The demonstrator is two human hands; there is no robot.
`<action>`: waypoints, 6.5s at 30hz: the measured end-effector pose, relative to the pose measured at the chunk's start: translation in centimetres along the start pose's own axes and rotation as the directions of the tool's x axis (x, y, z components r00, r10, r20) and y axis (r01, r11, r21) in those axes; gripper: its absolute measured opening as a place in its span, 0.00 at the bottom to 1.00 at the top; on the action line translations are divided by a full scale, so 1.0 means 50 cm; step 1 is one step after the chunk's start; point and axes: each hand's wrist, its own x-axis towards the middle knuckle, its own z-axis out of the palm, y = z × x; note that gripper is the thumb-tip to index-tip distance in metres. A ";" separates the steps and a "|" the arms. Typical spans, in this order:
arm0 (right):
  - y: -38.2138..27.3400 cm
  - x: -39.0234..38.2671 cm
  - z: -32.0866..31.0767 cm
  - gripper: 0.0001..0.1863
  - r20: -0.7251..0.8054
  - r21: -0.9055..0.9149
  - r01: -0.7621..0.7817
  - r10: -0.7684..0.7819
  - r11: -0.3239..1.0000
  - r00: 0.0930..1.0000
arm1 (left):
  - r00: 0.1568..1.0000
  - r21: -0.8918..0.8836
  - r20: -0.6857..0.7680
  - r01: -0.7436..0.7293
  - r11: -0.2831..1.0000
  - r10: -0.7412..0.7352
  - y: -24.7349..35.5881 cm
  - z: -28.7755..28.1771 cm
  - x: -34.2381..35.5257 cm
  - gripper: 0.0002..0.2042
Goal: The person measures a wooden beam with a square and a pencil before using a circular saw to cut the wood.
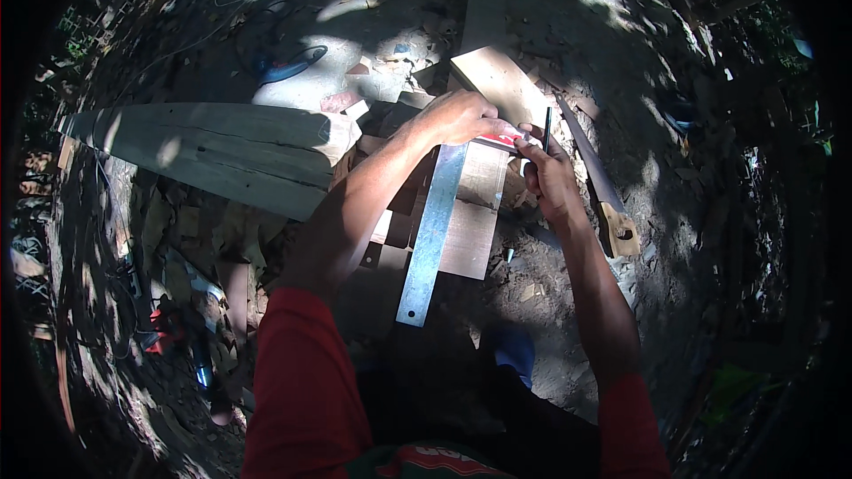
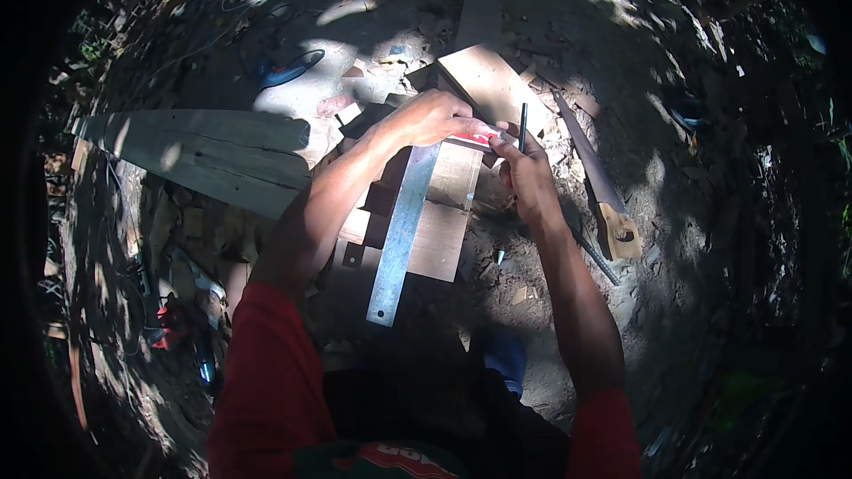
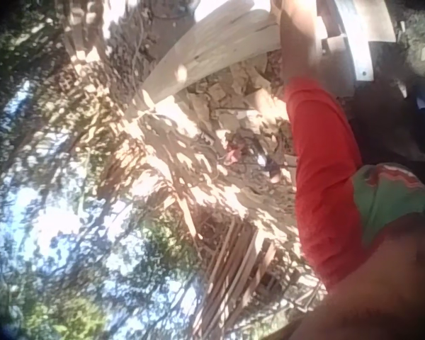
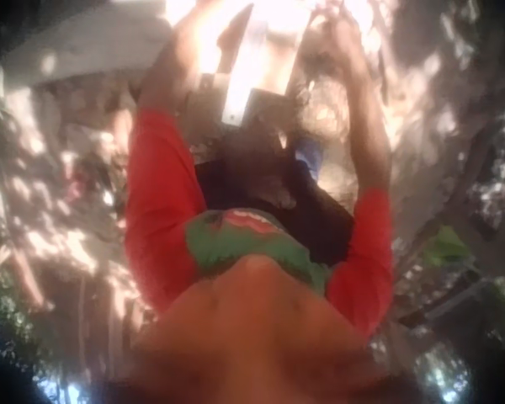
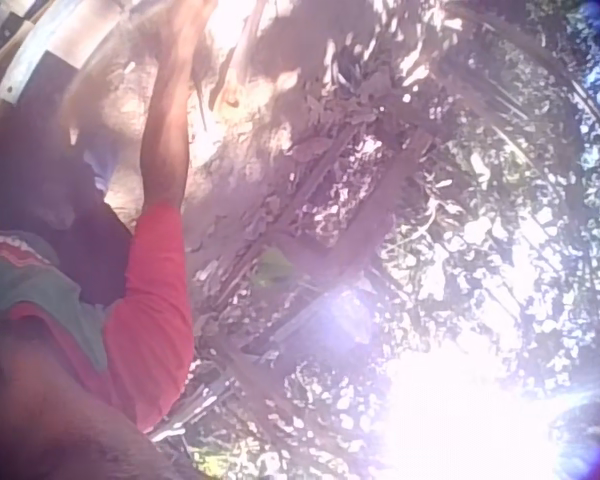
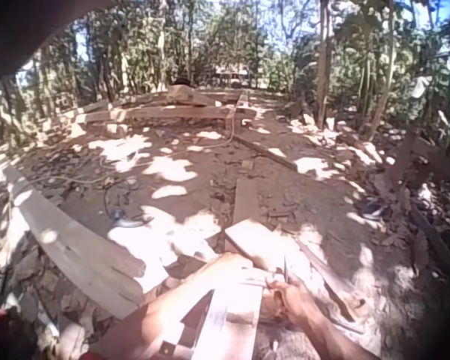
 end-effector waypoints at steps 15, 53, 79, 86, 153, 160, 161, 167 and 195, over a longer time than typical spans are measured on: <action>-0.003 -0.007 0.008 0.21 -0.017 0.000 0.017 -0.017 1.000 1.000 | 0.998 -0.018 -0.058 -0.018 1.000 0.017 -0.001 0.008 -0.004 0.31; -0.014 -0.239 0.041 0.13 0.232 -0.323 0.403 -0.342 0.856 0.911 | 0.998 0.041 -0.067 0.012 0.999 -0.009 0.003 0.019 -0.005 0.28; 0.084 -0.393 0.113 0.22 0.804 -0.475 0.878 -0.372 0.068 0.464 | 0.970 0.169 -0.219 -0.072 0.983 0.108 0.014 0.034 -0.022 0.23; 0.120 -0.394 0.110 0.19 0.789 -0.490 0.870 -0.396 0.057 0.470 | 0.982 0.131 -0.175 -0.055 0.990 0.078 0.015 0.025 -0.025 0.25; 0.018 -0.254 0.100 0.18 0.386 -0.601 0.577 -0.431 0.553 0.816 | 0.928 0.154 -0.331 -0.127 0.980 0.172 0.022 0.041 -0.043 0.21; 0.022 -0.254 0.099 0.17 0.373 -0.603 0.549 -0.404 0.579 0.835 | 0.929 0.175 -0.328 -0.118 0.977 0.171 0.025 0.041 -0.043 0.21; 0.021 -0.254 0.099 0.18 0.371 -0.604 0.548 -0.405 0.578 0.836 | 0.929 0.170 -0.326 -0.126 0.977 0.176 0.025 0.041 -0.042 0.21; 0.012 -0.257 0.103 0.18 0.381 -0.617 0.563 -0.417 0.550 0.825 | 0.941 0.170 -0.294 -0.121 0.978 0.167 0.028 0.039 -0.040 0.20; -0.002 -0.286 0.083 0.18 0.294 -0.576 0.465 -0.360 0.673 0.885 | 0.983 -0.021 -0.167 -0.075 0.997 0.071 -0.013 0.023 -0.024 0.21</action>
